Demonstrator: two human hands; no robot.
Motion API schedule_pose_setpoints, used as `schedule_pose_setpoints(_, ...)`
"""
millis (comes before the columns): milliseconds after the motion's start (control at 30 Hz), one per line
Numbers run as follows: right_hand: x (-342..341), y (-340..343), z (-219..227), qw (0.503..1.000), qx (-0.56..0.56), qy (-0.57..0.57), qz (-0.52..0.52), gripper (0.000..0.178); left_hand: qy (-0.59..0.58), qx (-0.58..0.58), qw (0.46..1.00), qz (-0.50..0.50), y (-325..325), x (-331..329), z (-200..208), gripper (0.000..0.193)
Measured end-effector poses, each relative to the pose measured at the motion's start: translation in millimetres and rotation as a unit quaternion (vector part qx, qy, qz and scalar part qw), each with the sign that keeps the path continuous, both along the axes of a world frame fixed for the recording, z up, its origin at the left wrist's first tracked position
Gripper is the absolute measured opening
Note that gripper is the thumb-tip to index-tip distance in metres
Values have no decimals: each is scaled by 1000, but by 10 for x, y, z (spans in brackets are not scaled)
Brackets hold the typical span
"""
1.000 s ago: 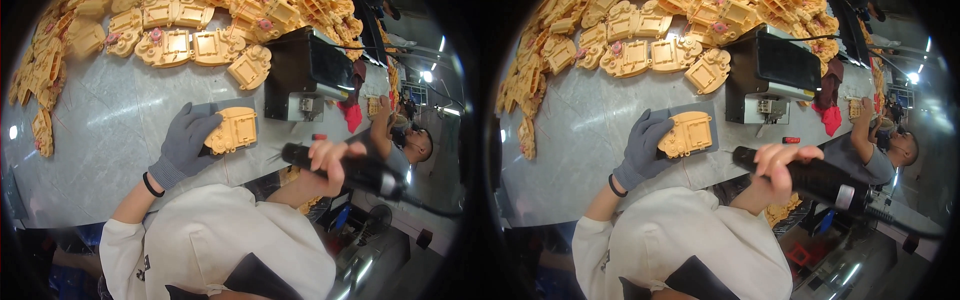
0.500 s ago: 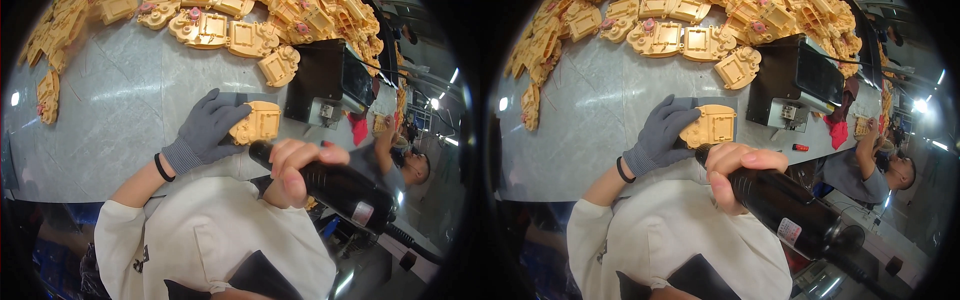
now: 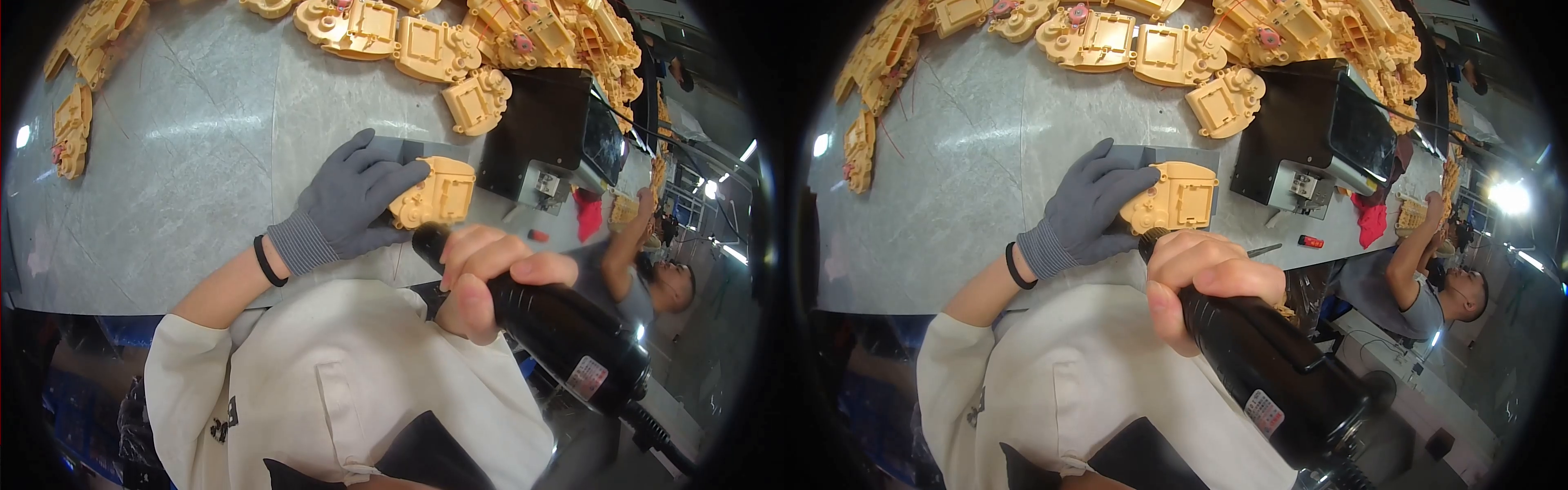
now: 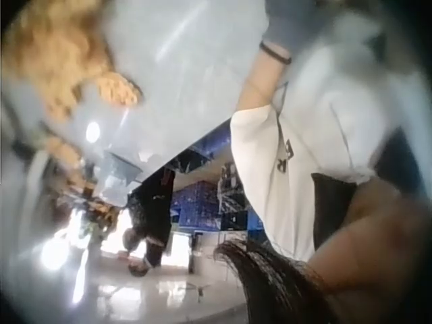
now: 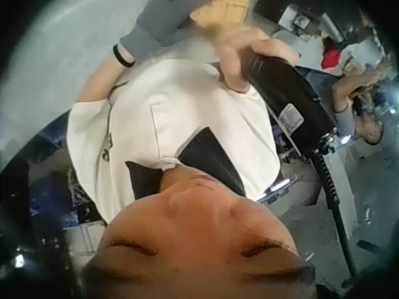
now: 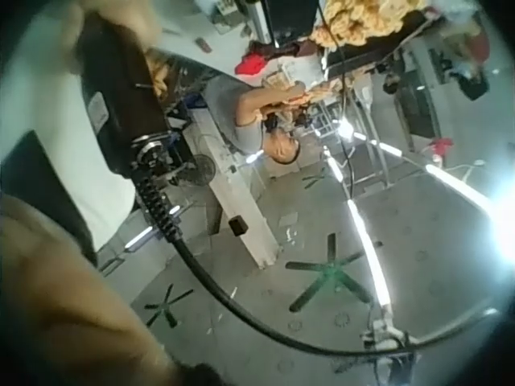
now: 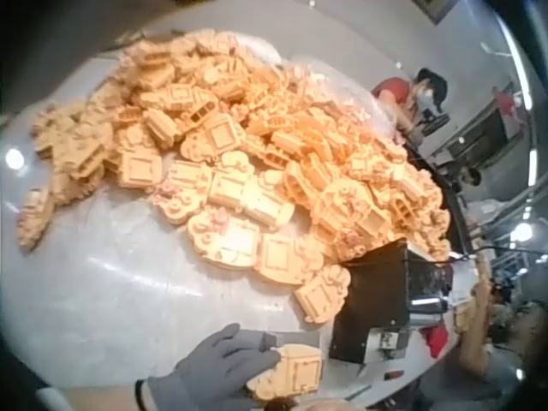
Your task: The person assembles small yellow toy car parts into complete toy cars using an electric screwdriver.
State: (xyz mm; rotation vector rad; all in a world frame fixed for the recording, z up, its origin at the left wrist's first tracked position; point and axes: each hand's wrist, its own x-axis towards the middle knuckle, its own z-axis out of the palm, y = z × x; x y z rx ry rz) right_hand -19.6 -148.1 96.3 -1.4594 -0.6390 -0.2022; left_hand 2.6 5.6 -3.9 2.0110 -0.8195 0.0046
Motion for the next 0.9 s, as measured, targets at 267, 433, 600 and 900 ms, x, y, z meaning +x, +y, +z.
schedule_pose_setpoints(267, 9, -90, -5, 998, 40, -22, 38, 51, -26, -21, 999, 0, -14, 31, 57, 74)
schedule_pose_setpoints(433, -110, -815, 286, 940, 172, -69, -286, 52, -20, -3, 1000, -2, -53, -32, 70, 75)
schedule_pose_setpoints(600, 256, -1245, 302, 855, 109, -82, -501, 46, -11, 3, 1000, -7, -81, -8, 102, 77)
schedule_pose_setpoints(900, 156, -1160, 174, 882, 72, 3, -465, 42, -2, -15, 1000, 8, -55, 17, 123, 74)
